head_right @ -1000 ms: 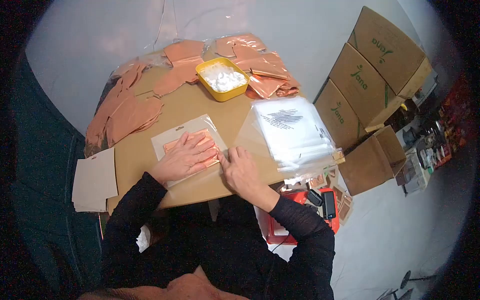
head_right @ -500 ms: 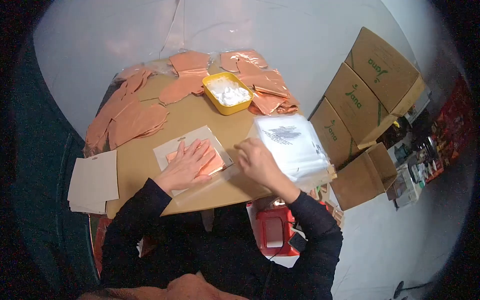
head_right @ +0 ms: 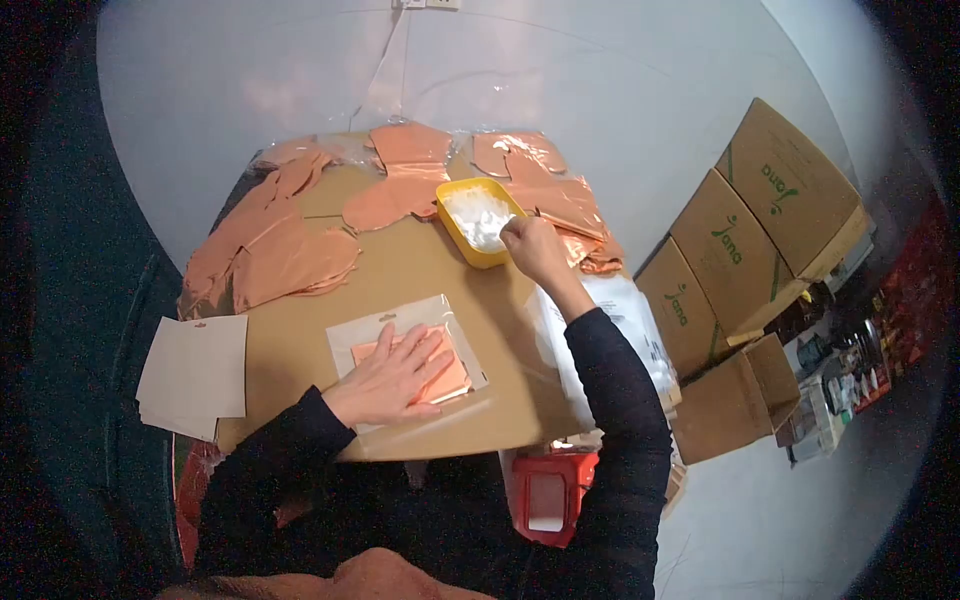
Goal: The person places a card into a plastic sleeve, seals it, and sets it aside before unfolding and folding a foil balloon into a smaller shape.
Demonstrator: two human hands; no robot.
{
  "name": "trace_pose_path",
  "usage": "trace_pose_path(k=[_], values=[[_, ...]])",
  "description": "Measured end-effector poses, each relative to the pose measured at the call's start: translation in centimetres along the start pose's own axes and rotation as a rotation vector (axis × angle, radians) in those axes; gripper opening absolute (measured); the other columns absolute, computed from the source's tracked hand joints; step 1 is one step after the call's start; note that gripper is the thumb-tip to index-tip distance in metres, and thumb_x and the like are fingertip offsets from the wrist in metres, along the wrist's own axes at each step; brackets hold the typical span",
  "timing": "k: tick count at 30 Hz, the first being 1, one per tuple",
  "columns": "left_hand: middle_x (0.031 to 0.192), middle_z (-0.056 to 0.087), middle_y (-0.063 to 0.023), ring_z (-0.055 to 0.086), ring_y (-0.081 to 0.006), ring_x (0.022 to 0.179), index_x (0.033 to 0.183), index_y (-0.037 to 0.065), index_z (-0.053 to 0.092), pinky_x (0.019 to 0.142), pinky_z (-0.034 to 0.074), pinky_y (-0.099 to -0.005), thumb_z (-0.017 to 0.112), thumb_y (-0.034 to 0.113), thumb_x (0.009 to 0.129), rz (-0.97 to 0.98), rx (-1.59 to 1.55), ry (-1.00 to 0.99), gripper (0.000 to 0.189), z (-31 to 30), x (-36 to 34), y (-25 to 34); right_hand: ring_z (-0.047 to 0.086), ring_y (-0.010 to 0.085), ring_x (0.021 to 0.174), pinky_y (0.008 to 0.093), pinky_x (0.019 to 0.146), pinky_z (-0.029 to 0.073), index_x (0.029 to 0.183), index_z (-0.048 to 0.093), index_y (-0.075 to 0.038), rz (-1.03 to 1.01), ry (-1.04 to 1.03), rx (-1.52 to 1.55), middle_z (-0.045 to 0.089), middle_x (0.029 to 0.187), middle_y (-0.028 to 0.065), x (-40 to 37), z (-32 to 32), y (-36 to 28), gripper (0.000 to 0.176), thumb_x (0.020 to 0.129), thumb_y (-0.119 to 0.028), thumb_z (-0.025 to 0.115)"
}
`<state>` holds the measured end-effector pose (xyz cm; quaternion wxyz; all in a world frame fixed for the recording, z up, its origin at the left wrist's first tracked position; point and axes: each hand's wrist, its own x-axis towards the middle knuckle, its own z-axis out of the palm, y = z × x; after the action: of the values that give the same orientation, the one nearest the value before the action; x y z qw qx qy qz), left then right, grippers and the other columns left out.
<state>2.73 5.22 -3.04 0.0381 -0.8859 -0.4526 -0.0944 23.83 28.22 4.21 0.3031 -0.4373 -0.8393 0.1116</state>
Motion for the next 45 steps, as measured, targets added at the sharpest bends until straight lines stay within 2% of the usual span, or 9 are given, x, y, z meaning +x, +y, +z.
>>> trace_pose_path(k=[5,12,21,27,29,32,35,39,45], values=[[0.152,0.030,-0.0232,0.029,-0.0401,0.139,0.146,0.004,0.037,0.107,0.022,-0.0637,0.049,0.057,0.091,0.008,-0.002,-0.017,0.077,-0.5,0.1,0.0,0.069,0.0311,0.078,0.0398,0.072,0.053,0.092,0.072,0.002,-0.082,0.009,-0.027,0.071,0.086,0.0195,5.0,2.3,0.4,0.018,0.085,-0.012,0.063],[0.155,0.025,-0.0230,0.027,-0.0393,0.141,0.147,0.005,0.035,0.108,0.021,-0.0650,0.043,0.059,0.094,0.014,-0.004,-0.021,0.076,-0.3,0.0,-0.2,0.067,0.0375,0.079,0.0456,0.072,0.052,0.090,0.072,-0.002,-0.158,-0.041,-0.201,0.070,0.088,0.0204,8.8,6.7,-1.2,0.026,0.085,-0.027,0.066],[0.155,0.024,-0.0235,0.025,-0.0386,0.143,0.147,0.004,0.035,0.108,0.021,-0.0658,0.045,0.057,0.094,0.015,-0.048,-0.055,0.075,-0.7,0.1,-0.4,0.066,0.0414,0.076,0.0490,0.069,0.052,0.080,0.067,0.001,-0.168,0.084,-0.422,0.066,0.079,0.0249,10.7,10.4,-0.9,0.026,0.085,-0.024,0.062],[0.154,0.025,-0.0255,0.030,-0.0410,0.140,0.143,0.002,0.040,0.113,0.022,-0.0578,0.043,0.045,0.099,-0.080,-0.421,0.183,0.062,-0.7,0.1,-2.1,0.065,0.0357,0.064,0.0444,0.058,0.052,0.080,0.063,0.002,-0.200,0.288,-0.587,0.066,0.071,0.0188,10.9,7.5,0.5,0.020,0.083,-0.018,0.061],[0.150,0.034,-0.0255,0.035,-0.0375,0.139,0.136,-0.001,0.049,0.114,0.025,-0.0475,0.038,0.038,0.103,-0.138,-0.827,0.475,0.052,-0.9,-0.7,-3.5,0.066,0.0286,0.063,0.0386,0.057,0.050,0.083,0.063,0.004,-0.230,0.229,-0.357,0.069,0.073,0.0162,8.9,4.2,-0.5,0.017,0.081,-0.013,0.064],[0.139,0.047,-0.0239,0.043,-0.0320,0.133,0.125,-0.002,0.058,0.111,0.032,-0.0397,0.033,0.034,0.105,-0.314,-0.860,0.740,0.048,-2.3,-1.6,-5.4,0.066,0.0366,0.067,0.0448,0.063,0.051,0.077,0.065,0.005,-0.099,0.052,-0.065,0.068,0.077,0.0227,4.5,0.4,-3.1,0.020,0.081,-0.014,0.062],[0.116,0.062,-0.0193,0.061,-0.0298,0.108,0.112,-0.005,0.061,0.094,0.045,-0.0388,0.049,0.026,0.100,-0.401,-0.925,0.880,0.035,-1.5,-1.3,-6.1,0.066,0.0297,0.068,0.0405,0.064,0.051,0.083,0.067,0.006,-0.091,-0.034,0.053,0.068,0.076,0.0202,-0.1,-2.1,-3.8,0.016,0.081,-0.010,0.064],[0.121,0.059,-0.0185,0.057,-0.0278,0.114,0.111,-0.004,0.062,0.095,0.045,-0.0365,0.048,0.018,0.100,-0.383,-0.765,0.658,0.029,-2.0,-1.4,-4.8,0.066,0.0222,0.069,0.0356,0.065,0.051,0.098,0.070,0.005,0.045,-0.128,0.149,0.068,0.077,0.0174,-7.8,-4.6,-5.0,0.019,0.082,-0.002,0.062],[0.121,0.058,-0.0240,0.055,-0.0377,0.116,0.106,0.000,0.064,0.096,0.046,-0.0429,0.064,0.013,0.087,-0.121,-0.295,0.462,0.023,-2.3,0.0,-2.6,0.063,0.0368,0.080,0.0425,0.073,0.050,0.093,0.068,0.001,-0.009,-0.105,0.065,0.064,0.080,0.0206,-17.9,-6.7,-5.5,0.014,0.082,0.000,0.060]])
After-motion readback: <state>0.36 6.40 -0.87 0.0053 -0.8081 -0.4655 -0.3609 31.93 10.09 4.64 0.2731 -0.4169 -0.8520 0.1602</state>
